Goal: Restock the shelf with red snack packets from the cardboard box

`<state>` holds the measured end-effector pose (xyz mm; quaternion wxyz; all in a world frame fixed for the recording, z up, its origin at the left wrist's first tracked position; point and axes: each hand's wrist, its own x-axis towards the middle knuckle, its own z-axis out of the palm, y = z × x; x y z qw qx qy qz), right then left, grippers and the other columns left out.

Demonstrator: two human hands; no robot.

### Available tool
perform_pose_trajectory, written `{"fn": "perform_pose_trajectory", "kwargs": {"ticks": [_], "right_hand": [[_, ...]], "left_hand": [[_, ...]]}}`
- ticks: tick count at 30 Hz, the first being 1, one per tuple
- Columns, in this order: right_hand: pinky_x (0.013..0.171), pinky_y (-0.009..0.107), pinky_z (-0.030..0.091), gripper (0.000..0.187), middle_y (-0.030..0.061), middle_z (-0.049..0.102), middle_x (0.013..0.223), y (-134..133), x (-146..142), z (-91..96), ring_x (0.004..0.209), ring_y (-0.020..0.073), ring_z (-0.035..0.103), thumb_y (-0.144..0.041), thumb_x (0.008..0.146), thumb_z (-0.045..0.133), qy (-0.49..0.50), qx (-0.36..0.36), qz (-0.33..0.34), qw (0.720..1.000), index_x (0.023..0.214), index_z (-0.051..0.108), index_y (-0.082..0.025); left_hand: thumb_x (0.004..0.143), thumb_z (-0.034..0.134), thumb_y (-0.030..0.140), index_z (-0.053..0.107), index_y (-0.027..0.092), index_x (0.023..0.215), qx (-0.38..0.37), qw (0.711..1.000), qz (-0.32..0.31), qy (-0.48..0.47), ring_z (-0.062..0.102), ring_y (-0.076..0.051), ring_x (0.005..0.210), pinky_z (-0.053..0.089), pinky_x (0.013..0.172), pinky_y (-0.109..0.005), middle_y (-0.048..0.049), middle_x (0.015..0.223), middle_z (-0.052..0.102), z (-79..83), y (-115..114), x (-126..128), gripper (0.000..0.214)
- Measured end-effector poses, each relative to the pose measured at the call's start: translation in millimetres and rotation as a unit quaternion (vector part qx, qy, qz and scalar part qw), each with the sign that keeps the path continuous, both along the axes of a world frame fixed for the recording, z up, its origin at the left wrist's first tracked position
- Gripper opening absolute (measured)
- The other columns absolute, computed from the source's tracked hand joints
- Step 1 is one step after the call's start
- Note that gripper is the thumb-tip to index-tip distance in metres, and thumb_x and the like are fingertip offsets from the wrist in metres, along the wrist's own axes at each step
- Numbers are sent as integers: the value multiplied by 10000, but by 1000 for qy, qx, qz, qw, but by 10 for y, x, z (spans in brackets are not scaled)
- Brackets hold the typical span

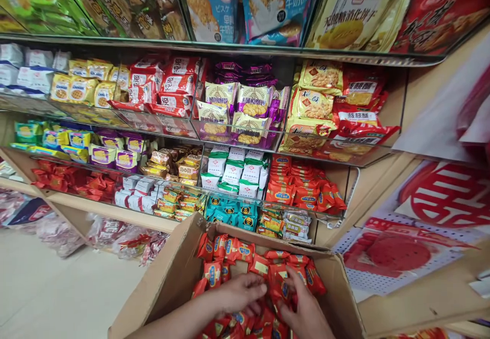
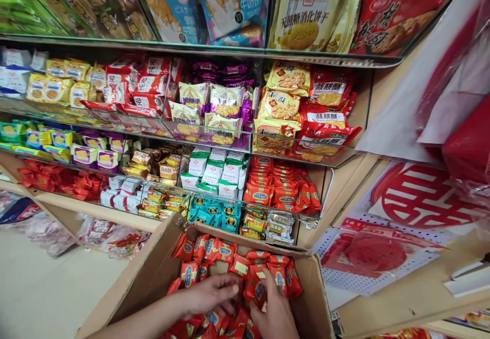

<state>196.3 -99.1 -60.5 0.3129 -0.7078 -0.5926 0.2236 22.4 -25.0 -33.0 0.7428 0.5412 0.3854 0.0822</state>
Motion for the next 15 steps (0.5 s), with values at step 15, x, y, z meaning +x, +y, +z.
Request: {"fn": "perform_pose_trajectory", "kwargs": {"ticks": [15], "right_hand": [[687,292,474,340,42,664,860,94,-126,461,760,184,591,-430,644,669,424,11,-63,903,874,652,-180]], "left_hand": [[699,672,322,442,194,1060,-93,973,43,-207,651,-174,746,456,628,-251,-66,944,632,366,18,-40,446]]}}
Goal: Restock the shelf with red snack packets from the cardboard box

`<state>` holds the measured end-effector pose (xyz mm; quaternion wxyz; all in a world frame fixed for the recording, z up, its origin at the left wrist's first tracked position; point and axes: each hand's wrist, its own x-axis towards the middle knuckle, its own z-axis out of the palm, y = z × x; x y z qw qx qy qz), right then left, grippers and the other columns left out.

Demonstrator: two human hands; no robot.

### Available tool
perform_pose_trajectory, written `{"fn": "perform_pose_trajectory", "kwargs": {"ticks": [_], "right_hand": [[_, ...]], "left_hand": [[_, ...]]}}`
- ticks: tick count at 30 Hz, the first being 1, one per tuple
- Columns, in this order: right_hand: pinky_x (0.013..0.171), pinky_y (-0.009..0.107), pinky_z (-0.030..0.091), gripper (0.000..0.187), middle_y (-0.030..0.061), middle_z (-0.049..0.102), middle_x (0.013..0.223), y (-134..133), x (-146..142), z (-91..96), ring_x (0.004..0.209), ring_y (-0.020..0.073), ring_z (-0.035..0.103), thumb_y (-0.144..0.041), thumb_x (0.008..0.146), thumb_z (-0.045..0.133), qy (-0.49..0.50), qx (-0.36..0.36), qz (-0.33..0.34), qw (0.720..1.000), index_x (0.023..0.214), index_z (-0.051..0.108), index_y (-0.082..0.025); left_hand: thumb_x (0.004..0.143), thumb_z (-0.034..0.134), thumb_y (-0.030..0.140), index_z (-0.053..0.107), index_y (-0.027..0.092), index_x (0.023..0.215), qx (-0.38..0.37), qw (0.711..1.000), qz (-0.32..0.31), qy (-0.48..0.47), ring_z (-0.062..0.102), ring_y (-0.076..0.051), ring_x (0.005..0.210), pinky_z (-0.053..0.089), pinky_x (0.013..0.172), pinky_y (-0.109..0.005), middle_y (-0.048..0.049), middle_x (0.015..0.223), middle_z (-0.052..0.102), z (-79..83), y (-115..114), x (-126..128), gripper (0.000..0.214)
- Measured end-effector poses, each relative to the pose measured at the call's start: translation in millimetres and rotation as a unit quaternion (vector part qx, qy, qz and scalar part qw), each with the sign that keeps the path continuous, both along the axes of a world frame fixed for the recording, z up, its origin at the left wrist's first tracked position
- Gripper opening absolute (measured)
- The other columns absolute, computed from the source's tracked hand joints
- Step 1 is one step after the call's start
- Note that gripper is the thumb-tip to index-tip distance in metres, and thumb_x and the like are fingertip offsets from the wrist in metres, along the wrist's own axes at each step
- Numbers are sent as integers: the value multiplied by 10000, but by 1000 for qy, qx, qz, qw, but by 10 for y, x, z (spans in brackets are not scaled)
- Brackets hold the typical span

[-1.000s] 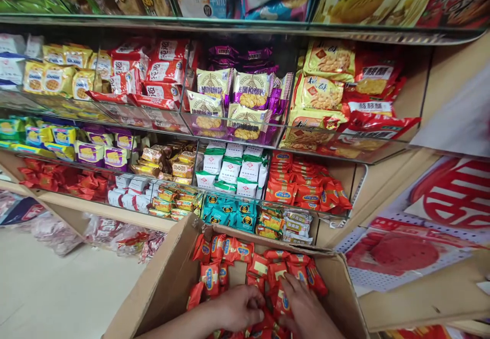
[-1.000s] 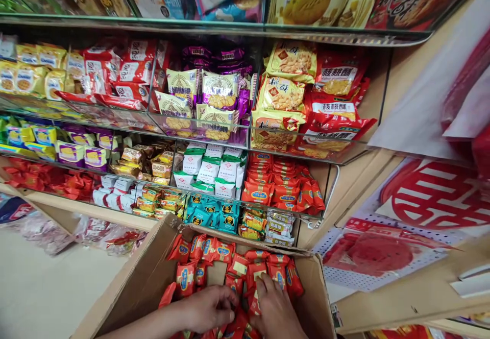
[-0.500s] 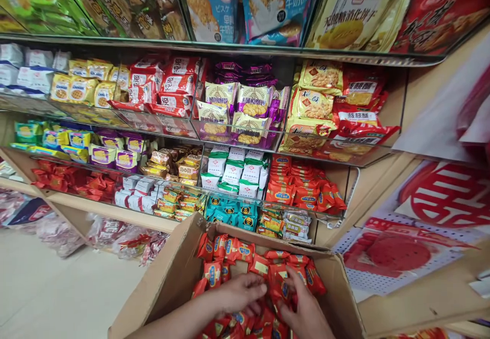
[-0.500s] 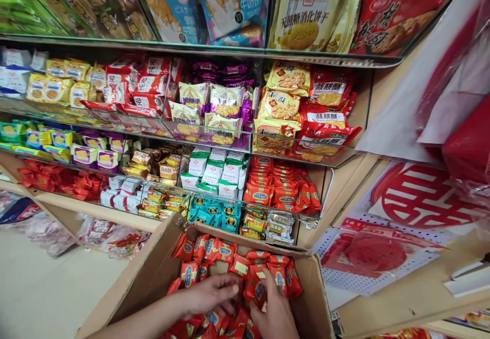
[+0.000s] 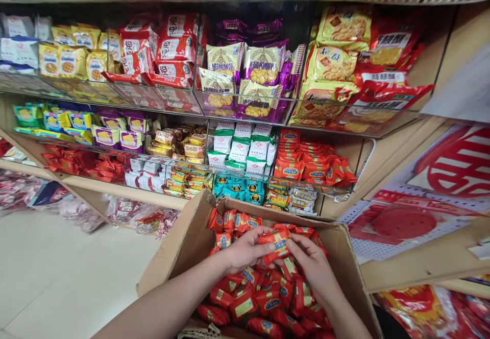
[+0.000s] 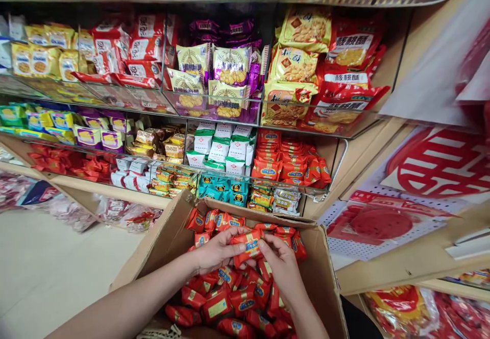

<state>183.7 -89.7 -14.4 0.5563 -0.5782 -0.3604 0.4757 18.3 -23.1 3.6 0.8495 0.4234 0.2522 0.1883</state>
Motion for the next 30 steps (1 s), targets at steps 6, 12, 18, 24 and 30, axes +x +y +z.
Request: {"fn": "perform_pose_trajectory", "kwargs": {"ticks": [6,12,18,24,30], "right_hand": [[635,276,475,248,9,664,747,-48,-76,-4,686,168,599,-411,612,703,130,-13,-55,990,719,649,-195],[859,359,437,497,72,606,1084,-44,25,91,1006,216,556,-358,693,652,-5,57,85,995,1148,502,-227],[711,303,463,293,37,624,925,100,407,668,795,179,591,-350,759,554,-314,84,89,942,1024,516,-231],[680,328,440,216,76,601,887,718,1044,1309,724,195,573,-299,772,481,-578,198,-70,788,959,511,-196],[720,331,399,153,96,610,897,1041,1228,1244,823,221,538,-177,755,480,-740,152,-2,655,875,576,-171]], "left_hand": [[713,620,451,508,158,1083,-1,1000,4,-14,653,-160,661,433,517,-203,-88,901,659,-48,-12,25,485],[726,559,527,492,190,1144,58,998,0,32,611,-113,551,343,444,-180,-43,817,674,-14,0,17,541],[762,445,592,476,188,1116,52,998,12,17,618,-143,665,356,519,-212,-62,891,657,40,9,3,538],[691,560,563,495,175,961,78,992,35,91,587,-116,635,332,493,-196,-35,831,642,-58,42,9,477],[596,660,520,507,164,886,131,985,8,115,536,-85,581,345,511,-204,4,745,604,-147,48,12,484]]}}
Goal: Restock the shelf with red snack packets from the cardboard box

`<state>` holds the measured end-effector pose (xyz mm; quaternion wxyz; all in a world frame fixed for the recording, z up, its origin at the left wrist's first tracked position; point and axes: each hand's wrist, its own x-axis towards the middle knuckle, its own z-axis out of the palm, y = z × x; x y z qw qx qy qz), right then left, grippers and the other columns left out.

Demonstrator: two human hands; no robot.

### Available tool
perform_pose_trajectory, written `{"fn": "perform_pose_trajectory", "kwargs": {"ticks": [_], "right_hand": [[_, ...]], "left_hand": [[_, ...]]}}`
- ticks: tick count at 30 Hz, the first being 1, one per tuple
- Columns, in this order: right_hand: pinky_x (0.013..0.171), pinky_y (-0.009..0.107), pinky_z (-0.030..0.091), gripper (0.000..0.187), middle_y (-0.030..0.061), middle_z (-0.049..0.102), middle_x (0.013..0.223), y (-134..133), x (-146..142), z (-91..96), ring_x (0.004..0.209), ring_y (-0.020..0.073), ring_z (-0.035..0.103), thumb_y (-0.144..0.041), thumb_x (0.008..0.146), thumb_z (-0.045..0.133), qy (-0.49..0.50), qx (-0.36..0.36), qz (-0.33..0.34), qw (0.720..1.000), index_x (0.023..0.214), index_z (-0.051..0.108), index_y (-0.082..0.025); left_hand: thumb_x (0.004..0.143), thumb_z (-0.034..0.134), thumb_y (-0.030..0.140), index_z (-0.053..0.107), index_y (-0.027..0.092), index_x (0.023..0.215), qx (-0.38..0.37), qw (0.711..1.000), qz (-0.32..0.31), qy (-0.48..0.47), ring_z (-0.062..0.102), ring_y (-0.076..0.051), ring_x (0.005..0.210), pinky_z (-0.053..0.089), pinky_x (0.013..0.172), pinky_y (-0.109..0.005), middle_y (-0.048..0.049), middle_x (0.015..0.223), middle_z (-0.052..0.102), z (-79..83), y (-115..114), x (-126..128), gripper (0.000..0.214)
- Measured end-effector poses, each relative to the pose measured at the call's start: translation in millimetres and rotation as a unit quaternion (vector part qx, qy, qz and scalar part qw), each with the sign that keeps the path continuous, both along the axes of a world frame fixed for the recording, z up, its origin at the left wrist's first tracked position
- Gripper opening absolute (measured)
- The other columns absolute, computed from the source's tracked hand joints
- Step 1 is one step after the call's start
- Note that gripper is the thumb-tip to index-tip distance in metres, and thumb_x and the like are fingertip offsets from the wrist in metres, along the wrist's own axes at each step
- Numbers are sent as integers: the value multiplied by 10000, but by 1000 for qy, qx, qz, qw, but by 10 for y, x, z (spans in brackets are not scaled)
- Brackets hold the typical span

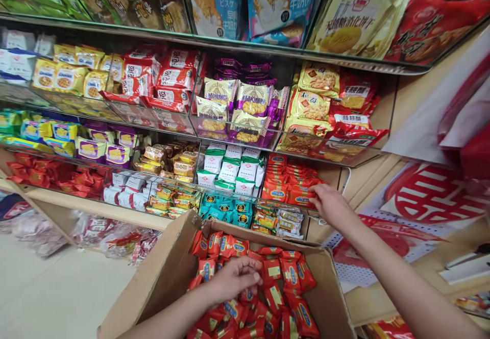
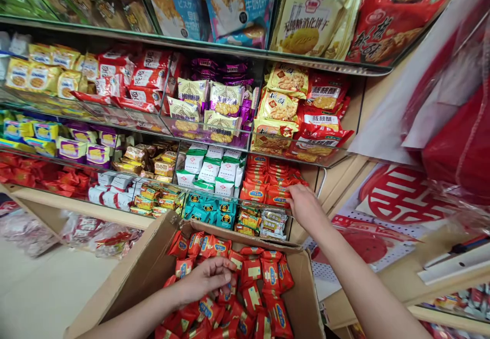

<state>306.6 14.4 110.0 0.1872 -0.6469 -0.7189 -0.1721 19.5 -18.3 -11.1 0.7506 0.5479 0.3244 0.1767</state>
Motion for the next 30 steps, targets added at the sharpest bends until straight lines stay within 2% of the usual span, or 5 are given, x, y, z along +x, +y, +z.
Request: {"fn": "perform_pose_trajectory", "kwargs": {"ticks": [3,7,13,22,30], "right_hand": [[716,346,351,149,82,628,944,-8,-14,-29,895,252,502,-211,747,519,-70,2,-45,997,862,614,-191],[736,358,290,255,64,645,950,14,3,-43,884,227,507,-258,823,431,-79,-1,13,997,1019,592,-231],[790,376,251,280,59,650,955,112,94,-79,889,222,511,-255,819,399,-54,-1,14,998,993,618,-242],[926,433,236,390,85,565,1178,-77,-48,-142,1116,243,439,-382,848,386,-44,30,5,999,1151,527,-181],[992,595,-68,699,133,349,1365,161,-163,10,1272,275,273,-622,825,201,-65,-90,-3,994,1321,329,-146]], "left_hand": [[587,659,521,511,156,885,17,1000,-10,15,526,-87,565,335,508,-208,19,685,573,-48,6,-3,494],[582,656,519,514,156,867,30,999,-21,32,515,-85,556,341,529,-216,29,664,551,-95,10,3,482],[589,632,519,504,161,862,43,995,-45,80,503,-102,556,351,549,-233,39,647,517,-217,-1,13,467],[687,544,338,595,190,895,237,929,-137,247,428,-109,597,340,557,-211,28,689,525,-356,-17,-100,260],[697,528,351,595,197,959,249,913,-169,277,433,-111,590,353,546,-204,18,706,559,-433,-24,-78,312]]}}
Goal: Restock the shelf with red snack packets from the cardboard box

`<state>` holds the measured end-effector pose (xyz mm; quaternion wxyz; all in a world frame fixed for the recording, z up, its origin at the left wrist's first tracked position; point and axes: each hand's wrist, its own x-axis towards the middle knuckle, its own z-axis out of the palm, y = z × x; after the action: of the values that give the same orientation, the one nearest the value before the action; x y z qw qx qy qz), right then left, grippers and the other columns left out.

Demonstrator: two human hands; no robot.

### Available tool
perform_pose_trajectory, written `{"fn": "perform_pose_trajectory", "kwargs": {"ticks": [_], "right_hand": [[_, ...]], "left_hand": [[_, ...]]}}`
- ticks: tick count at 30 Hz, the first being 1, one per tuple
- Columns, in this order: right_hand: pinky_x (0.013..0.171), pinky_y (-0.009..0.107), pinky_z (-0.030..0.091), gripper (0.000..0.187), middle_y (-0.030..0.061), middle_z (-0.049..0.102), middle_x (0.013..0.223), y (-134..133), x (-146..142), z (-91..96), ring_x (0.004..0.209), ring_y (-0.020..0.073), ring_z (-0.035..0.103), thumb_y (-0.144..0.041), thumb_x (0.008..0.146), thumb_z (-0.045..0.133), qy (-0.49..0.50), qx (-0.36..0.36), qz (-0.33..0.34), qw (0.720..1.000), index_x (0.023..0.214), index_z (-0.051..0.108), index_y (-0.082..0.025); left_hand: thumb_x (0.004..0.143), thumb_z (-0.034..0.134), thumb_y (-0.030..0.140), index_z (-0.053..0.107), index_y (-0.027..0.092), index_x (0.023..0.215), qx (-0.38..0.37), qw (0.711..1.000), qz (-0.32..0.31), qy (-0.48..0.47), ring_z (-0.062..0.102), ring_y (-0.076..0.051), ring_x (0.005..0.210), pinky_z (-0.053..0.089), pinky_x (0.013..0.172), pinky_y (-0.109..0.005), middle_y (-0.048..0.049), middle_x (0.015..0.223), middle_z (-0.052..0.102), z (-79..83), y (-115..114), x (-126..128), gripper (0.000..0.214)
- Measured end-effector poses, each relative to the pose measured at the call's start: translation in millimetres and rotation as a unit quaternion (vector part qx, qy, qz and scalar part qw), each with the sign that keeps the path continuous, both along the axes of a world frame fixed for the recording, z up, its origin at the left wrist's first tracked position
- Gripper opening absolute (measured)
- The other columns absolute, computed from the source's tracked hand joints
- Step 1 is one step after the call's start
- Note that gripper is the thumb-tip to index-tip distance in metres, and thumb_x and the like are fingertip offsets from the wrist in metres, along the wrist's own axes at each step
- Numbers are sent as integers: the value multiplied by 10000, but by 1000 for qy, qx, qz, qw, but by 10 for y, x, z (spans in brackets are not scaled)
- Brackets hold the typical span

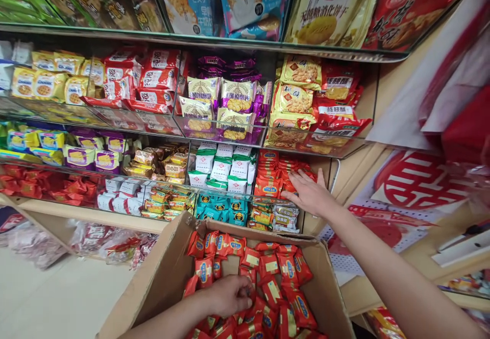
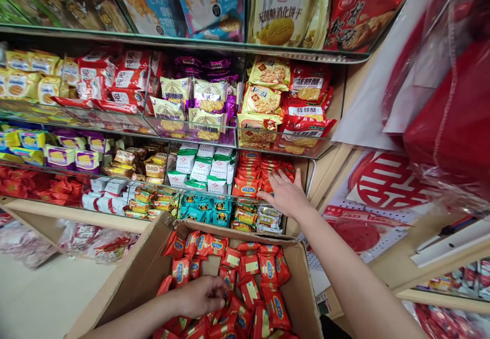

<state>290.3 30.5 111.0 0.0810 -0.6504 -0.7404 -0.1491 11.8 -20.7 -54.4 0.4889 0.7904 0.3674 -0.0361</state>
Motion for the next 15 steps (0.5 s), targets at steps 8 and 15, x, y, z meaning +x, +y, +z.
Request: {"fn": "perform_pose_trajectory", "kwargs": {"ticks": [8,15], "right_hand": [[944,685,47,649,123,381,1350,57,44,67,1261,324,277,-616,817,259,49,-25,-14,998,1287,390,-187],[885,384,414,310,81,627,1043,-896,-733,-557,998,218,549,-349,842,400,265,-31,115,957,1055,601,-249]], "left_hand": [[671,535,320,611,236,940,32,998,-17,55,499,-136,611,361,521,-218,7,753,610,-14,-5,-80,292],[606,611,314,606,196,1007,163,981,-62,89,490,-282,977,390,829,-382,-101,1068,540,121,-67,-113,418]]}}
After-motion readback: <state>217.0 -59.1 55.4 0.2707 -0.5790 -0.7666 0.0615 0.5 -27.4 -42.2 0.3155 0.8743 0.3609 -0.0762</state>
